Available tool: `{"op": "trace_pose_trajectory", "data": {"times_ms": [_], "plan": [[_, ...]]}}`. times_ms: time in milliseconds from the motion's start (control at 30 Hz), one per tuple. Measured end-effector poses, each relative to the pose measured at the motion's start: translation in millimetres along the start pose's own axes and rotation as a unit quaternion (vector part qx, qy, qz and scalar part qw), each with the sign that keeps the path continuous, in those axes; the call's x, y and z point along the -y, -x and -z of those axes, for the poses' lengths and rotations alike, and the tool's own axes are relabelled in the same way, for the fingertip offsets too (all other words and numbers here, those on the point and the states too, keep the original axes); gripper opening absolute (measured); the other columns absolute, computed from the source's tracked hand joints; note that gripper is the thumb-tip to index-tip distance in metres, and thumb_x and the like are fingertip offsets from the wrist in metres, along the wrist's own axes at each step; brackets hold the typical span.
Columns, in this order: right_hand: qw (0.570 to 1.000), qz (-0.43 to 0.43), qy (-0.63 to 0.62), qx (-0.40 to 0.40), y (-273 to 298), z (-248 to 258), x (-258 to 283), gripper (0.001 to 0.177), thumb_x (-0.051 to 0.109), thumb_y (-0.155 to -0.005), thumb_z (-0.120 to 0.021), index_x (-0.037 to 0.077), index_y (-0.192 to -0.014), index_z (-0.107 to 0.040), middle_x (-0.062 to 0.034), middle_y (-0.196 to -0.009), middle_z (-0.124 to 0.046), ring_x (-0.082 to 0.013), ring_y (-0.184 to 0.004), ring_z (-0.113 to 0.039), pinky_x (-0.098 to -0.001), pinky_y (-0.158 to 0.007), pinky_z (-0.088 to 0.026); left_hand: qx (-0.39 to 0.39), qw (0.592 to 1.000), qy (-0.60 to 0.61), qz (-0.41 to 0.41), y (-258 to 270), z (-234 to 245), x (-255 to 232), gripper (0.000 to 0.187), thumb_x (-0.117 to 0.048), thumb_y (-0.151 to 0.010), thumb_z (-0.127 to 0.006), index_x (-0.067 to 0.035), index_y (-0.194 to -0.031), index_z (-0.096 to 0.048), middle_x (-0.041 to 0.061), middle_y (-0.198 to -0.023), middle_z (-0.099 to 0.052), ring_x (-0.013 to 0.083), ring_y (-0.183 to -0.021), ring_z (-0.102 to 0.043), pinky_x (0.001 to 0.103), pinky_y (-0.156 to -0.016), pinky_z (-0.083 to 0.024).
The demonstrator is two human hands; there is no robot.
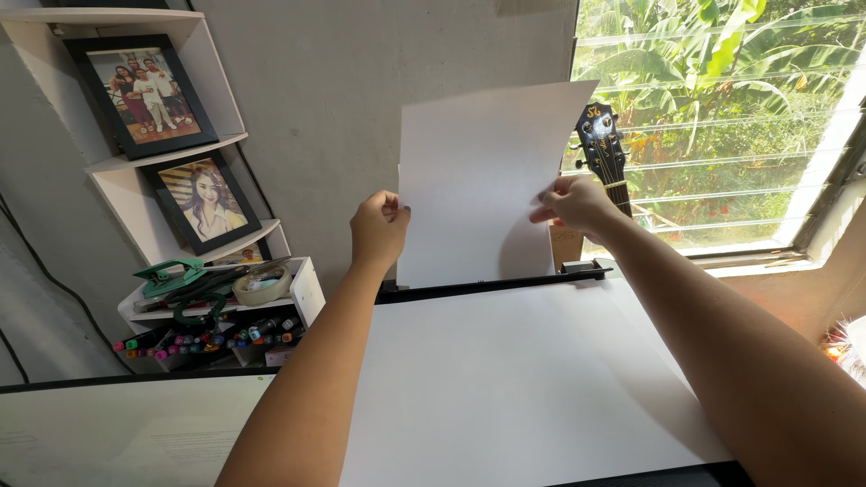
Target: The person repeatedly picks up single sheets of white paper and places them into the top input slot of an Epson printer. The action is performed one sheet at a time, with both hands used to align and insert each sheet.
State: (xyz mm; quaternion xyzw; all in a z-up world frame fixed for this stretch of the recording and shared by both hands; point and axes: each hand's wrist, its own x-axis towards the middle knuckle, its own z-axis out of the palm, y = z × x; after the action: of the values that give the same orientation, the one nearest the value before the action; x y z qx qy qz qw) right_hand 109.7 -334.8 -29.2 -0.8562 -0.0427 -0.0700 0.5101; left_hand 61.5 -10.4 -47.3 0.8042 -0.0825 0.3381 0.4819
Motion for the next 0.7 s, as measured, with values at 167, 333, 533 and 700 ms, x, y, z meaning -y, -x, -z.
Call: {"op": "trace_pose_trajectory", "data": {"times_ms": [167,333,533,700], "plan": [[0.999,0.015,0.033,-0.007,-5,1,-5,0.023,0.015,-0.104,-0.056,-0.001,-0.115,-0.069,-0.0159,-0.105,-0.077,-0.0221,-0.086,-0.079,-0.03,-0.078,-0.058,0.068,0.993,-0.042,0.092,8,-2,-10,0.012,-0.016,-0.097,-0.063,-0.006,-0.091,-0.067,0.006,-0.082,-0.076,0.0156,-0.074,-0.072,0.032,-0.068,-0.057],[0.996,-0.02,0.082,0.006,-7,4,-12,0.024,0.016,-0.104,-0.056,0.0,-0.116,-0.069,-0.0128,-0.106,-0.077,-0.0209,-0.084,-0.078,-0.031,-0.073,-0.056,0.068,0.988,-0.103,0.092,10,-3,-13,0.015,-0.017,-0.099,-0.062,-0.005,-0.09,-0.064,0.007,-0.082,-0.074,0.0179,-0.072,-0.07,0.035,-0.067,-0.057],[0.983,-0.044,0.173,0.033,-7,-1,-14,0.023,0.019,-0.101,-0.061,0.004,-0.114,-0.072,-0.0108,-0.102,-0.078,-0.0156,-0.082,-0.078,-0.0335,-0.072,-0.053,0.1,0.971,-0.162,0.141,8,-1,0,0.012,-0.017,-0.096,-0.066,-0.005,-0.093,-0.066,0.008,-0.085,-0.074,0.0208,-0.076,-0.072,0.037,-0.071,-0.058],[0.979,-0.034,0.196,0.033,-6,-2,-14,0.022,0.019,-0.099,-0.066,0.002,-0.112,-0.073,-0.0125,-0.099,-0.078,-0.0181,-0.081,-0.079,-0.0316,-0.074,-0.055,0.126,0.961,-0.191,0.158,7,-6,9,0.014,-0.018,-0.093,-0.072,-0.006,-0.099,-0.068,0.009,-0.089,-0.074,0.022,-0.082,-0.073,0.037,-0.075,-0.06]]}}
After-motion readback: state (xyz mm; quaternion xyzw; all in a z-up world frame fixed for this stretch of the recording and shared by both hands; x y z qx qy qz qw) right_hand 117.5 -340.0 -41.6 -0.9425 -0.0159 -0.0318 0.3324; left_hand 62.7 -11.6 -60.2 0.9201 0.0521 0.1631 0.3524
